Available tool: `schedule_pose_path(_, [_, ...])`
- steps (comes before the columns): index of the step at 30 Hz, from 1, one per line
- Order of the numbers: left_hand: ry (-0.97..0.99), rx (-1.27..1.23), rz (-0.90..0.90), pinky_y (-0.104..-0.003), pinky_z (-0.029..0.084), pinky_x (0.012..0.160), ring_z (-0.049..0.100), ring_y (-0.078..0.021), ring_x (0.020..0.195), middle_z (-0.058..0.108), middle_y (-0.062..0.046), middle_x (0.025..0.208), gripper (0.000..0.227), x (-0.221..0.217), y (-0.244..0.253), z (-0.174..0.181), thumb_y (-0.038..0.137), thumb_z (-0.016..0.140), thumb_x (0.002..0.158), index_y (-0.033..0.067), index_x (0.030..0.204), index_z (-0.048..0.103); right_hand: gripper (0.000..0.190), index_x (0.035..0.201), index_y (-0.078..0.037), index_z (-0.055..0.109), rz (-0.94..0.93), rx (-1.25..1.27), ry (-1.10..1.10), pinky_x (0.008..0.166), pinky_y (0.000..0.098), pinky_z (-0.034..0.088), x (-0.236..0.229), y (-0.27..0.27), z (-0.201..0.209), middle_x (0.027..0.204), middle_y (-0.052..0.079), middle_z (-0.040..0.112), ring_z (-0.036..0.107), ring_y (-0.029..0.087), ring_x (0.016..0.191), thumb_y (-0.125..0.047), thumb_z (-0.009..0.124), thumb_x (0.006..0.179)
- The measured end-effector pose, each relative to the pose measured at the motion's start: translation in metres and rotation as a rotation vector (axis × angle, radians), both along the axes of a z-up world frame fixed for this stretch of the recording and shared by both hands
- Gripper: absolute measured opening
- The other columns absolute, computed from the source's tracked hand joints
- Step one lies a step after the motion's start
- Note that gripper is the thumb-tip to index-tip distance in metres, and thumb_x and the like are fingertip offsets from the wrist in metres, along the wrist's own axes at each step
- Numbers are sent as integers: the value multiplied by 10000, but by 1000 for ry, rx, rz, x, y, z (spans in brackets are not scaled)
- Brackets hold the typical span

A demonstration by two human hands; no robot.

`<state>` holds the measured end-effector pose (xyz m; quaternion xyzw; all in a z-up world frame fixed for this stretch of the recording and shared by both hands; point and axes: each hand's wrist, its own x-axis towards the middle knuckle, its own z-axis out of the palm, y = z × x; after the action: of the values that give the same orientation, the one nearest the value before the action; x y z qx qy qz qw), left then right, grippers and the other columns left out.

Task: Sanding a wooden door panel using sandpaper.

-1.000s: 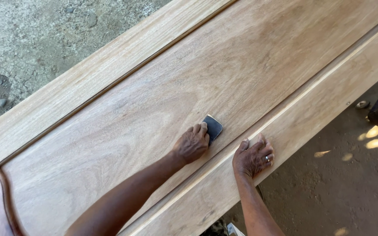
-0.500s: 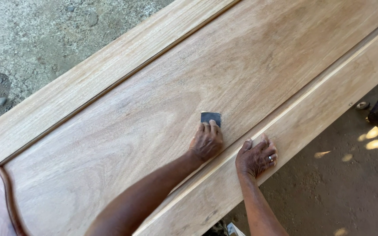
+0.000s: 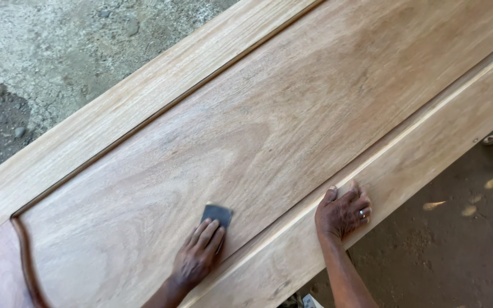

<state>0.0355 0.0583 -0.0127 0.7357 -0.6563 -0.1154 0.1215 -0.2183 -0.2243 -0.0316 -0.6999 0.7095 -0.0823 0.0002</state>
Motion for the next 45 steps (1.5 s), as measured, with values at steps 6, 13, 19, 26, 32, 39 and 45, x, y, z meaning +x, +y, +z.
schedule_pose_path(6, [13, -39, -189, -524, 304, 1200, 343, -383, 1480, 384, -198, 1596, 479, -17, -190, -33, 264, 438, 1057, 113, 1510, 463, 615, 1540, -100, 403, 8, -12, 12, 1041, 604, 292, 0, -3, -3, 1473, 226, 374, 392, 422, 1257, -463, 506, 1055])
schedule_pose_path(13, [15, 15, -251, -535, 255, 1185, 318, -389, 1449, 383, -214, 1555, 495, -64, -316, -32, 268, 397, 1030, 13, 1446, 478, 621, 1523, -96, 413, -13, -16, 26, 1063, 594, 296, -1, -6, -2, 1467, 209, 380, 395, 414, 1292, -463, 520, 1033])
schedule_pose_path(19, [37, -180, -76, -509, 336, 1209, 394, -359, 1481, 487, -192, 1542, 427, -20, -88, -9, 227, 506, 1052, 8, 1412, 581, 611, 1513, -82, 450, -13, 11, -34, 1058, 588, 300, 5, 0, 12, 1473, 219, 374, 397, 419, 1282, -467, 533, 1047])
schedule_pose_path(26, [0, -69, 162, -487, 380, 1158, 445, -333, 1428, 511, -140, 1503, 461, 0, 88, 17, 200, 600, 948, 53, 1385, 588, 605, 1536, -57, 456, 19, 1, 7, 1057, 591, 294, 0, 2, -1, 1487, 230, 379, 412, 418, 1248, -470, 513, 1097])
schedule_pose_path(32, [45, -191, -210, -474, 350, 1218, 402, -325, 1485, 474, -148, 1560, 433, -11, -88, -25, 234, 510, 1070, 62, 1464, 560, 609, 1524, -61, 456, -15, 16, 17, 1054, 575, 304, 2, -1, 5, 1479, 234, 391, 424, 411, 1231, -467, 519, 1074])
schedule_pose_path(39, [166, -10, -294, -507, 260, 1182, 303, -350, 1446, 388, -188, 1560, 513, -92, -305, -23, 278, 435, 1018, 28, 1461, 507, 612, 1513, -90, 468, -36, -4, -9, 1022, 577, 323, 3, -4, 8, 1443, 236, 411, 423, 412, 1235, -428, 583, 1016])
schedule_pose_path(45, [97, -105, -107, -531, 312, 1238, 354, -323, 1509, 429, -154, 1589, 423, -63, -122, -28, 306, 464, 1098, 74, 1438, 560, 606, 1516, -79, 457, -21, 7, -12, 1028, 591, 315, 1, -3, 5, 1426, 243, 410, 423, 419, 1226, -449, 561, 1048])
